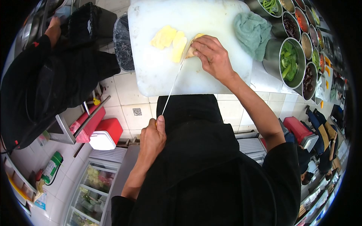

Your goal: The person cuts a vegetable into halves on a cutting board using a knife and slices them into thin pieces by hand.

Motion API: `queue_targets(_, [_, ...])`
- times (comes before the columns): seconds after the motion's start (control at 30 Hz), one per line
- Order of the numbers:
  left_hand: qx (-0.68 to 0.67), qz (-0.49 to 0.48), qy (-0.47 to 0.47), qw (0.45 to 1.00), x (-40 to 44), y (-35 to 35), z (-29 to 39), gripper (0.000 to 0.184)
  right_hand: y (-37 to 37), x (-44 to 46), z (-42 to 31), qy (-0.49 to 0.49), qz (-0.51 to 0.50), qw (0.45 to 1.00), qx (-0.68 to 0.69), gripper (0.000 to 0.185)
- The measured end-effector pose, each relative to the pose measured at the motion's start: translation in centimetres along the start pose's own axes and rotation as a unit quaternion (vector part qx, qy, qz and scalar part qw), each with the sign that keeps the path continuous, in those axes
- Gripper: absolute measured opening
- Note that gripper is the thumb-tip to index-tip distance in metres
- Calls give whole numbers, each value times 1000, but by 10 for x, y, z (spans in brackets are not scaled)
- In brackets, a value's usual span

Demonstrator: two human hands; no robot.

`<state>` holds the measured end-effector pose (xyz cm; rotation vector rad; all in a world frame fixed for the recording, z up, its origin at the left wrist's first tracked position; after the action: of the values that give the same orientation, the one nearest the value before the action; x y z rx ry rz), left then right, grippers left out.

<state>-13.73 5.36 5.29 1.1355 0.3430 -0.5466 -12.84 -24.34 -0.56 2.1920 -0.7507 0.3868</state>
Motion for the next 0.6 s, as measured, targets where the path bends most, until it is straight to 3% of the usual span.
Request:
queue_targets(0.2, [-12, 64, -81, 995, 42, -34, 14, 55, -2, -2, 3, -5, 7, 1000, 5, 26])
queue_targets(0.33, [-22, 49, -40, 998, 39, -22, 20, 59, -1, 1, 1, -2, -3, 1000, -2, 25])
queue_targets(0.6, [-48, 37, -48, 997, 31, -17, 32, 59, 0, 1, 0, -1, -1, 1000, -3, 24])
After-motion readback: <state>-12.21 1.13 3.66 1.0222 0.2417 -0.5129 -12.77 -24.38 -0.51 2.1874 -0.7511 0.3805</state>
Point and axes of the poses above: each hand's wrist, its own x-axis towards the middle knuckle, its own y-axis out of the back of the hand, z = x × y, the point moved 5 cm from there along x, towards the middle knuckle, and after that the axes turned 12 degrees about z, right-handed, at the moved point
